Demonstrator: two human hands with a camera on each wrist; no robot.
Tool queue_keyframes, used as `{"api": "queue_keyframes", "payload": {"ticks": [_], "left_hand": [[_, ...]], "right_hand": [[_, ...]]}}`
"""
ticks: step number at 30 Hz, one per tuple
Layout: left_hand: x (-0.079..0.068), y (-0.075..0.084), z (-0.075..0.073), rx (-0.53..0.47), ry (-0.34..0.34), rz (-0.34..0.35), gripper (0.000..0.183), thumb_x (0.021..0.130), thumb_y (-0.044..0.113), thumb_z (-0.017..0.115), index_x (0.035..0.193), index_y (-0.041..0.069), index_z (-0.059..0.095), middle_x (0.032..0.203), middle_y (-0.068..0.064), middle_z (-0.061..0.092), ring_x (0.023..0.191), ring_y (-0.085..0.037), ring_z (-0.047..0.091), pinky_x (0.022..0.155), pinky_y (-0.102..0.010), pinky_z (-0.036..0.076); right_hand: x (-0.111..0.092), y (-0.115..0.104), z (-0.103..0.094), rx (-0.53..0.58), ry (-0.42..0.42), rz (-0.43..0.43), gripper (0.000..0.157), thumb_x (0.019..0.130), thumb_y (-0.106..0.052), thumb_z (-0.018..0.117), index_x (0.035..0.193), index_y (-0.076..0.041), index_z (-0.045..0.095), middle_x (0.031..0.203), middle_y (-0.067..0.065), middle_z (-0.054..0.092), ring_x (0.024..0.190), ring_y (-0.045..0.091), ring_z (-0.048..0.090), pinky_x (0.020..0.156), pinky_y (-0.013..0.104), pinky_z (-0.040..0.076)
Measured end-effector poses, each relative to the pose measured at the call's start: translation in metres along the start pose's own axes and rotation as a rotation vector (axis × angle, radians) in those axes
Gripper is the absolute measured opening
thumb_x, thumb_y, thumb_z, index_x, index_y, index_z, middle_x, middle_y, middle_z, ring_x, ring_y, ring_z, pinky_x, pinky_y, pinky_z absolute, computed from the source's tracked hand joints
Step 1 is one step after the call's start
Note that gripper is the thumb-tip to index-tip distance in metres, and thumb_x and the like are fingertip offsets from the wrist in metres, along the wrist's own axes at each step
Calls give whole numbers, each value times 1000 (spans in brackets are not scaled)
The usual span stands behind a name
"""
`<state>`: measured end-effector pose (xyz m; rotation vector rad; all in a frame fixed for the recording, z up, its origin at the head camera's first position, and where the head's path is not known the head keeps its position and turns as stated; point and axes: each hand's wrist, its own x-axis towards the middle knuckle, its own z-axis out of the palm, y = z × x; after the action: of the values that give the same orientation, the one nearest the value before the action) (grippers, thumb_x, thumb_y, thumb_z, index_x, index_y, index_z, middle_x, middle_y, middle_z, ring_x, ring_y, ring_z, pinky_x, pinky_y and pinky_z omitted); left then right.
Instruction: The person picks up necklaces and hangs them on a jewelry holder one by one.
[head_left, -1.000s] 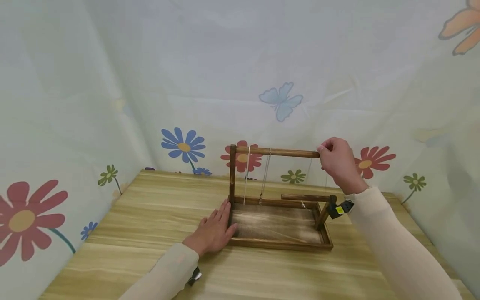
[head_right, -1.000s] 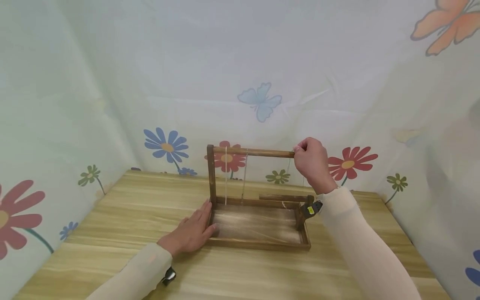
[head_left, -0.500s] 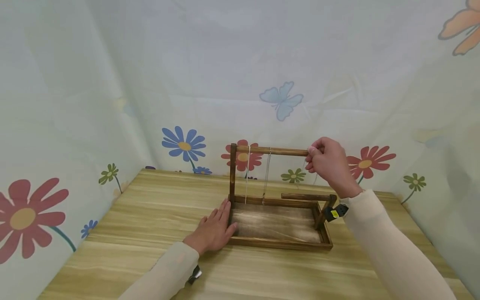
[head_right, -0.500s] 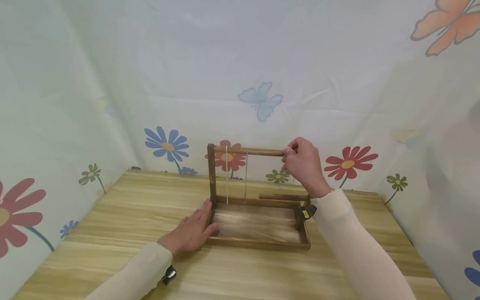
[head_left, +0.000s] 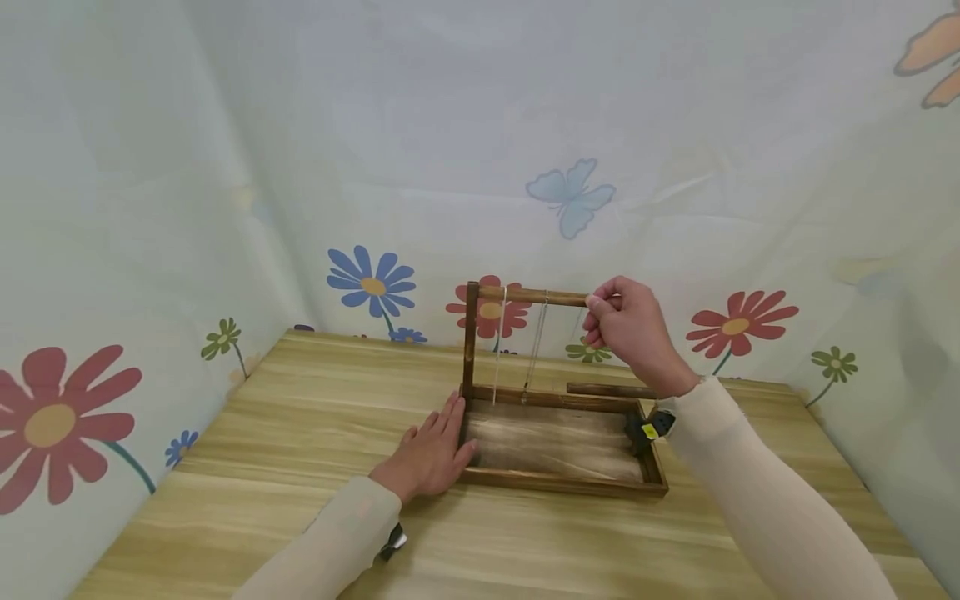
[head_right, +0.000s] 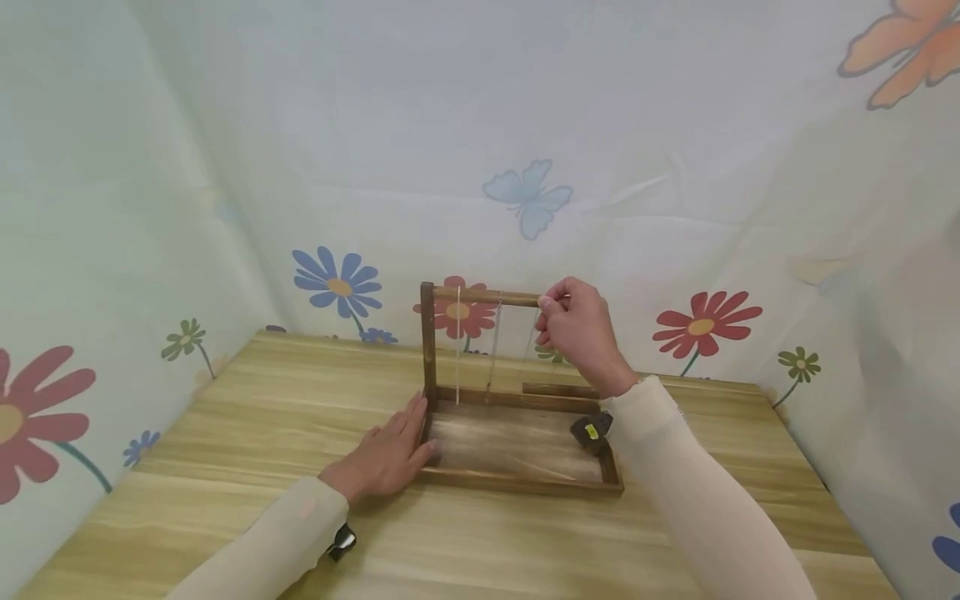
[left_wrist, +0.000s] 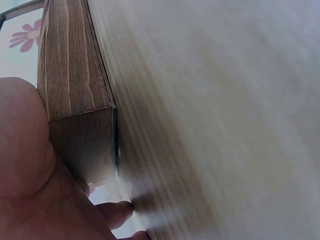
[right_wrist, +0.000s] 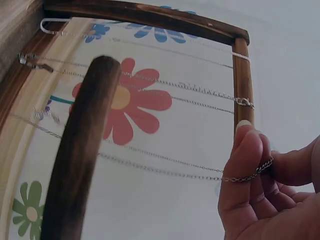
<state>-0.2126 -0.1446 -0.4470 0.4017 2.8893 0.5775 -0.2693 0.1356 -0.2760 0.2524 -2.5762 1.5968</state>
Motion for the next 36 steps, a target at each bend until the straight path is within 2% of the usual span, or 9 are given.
{"api": "queue_keyframes", "payload": {"ticks": [5,11,16,19,23,30,36], "left_hand": [[0,1,-1,-11,-5,-6,76,110,48,42,169,9,11,178,-5,6,158,-42,28,123,-69,25],[1,1,-2,-14,0,-8,75,111,47,42,169,10,11,178,-5,7,159,-42,28,123,-70,25],[0,2,-2,-16,-5,-14,75,111,47,42,169,10,11,178,-5,6,159,-42,28,123,-70,24],[0,3,-2,-15,-10,-17,75,111,47,42,169,10,11,178,-4,6,159,-42,27,123,-70,24],[0,3,-2,-13,-16,-21,76,111,48,41,169,10,11,179,-4,5,160,-41,26,124,-69,23],[1,2,-2,-19,-19,-14,76,111,45,41,169,9,9,178,-7,4,160,-43,24,124,-70,21],[0,3,-1,-18,-10,-14,76,110,48,41,169,10,11,178,-6,6,159,-43,27,124,-70,23]], "right_hand": [[2,3,6,60,13,-28,18,109,-14,52,111,4,55,85,13,67,64,11,68,64,30,62],[2,6,7,95,33,-65,16,109,-13,53,110,3,55,84,9,68,65,9,69,64,27,61],[2,7,7,129,29,-53,16,109,-14,54,111,3,56,85,8,69,66,8,69,66,26,61],[0,7,6,150,21,-47,17,109,-14,55,112,3,56,83,2,69,67,8,69,67,27,62],[-5,3,3,193,7,-72,18,109,-15,55,111,3,56,81,-3,69,69,8,71,69,27,62],[-16,-12,-6,250,-14,-147,16,108,-16,56,109,0,56,86,1,70,75,10,71,73,26,63],[-19,-20,-12,351,-39,-150,14,107,-14,58,109,0,57,86,0,72,74,10,72,73,24,62]]}}
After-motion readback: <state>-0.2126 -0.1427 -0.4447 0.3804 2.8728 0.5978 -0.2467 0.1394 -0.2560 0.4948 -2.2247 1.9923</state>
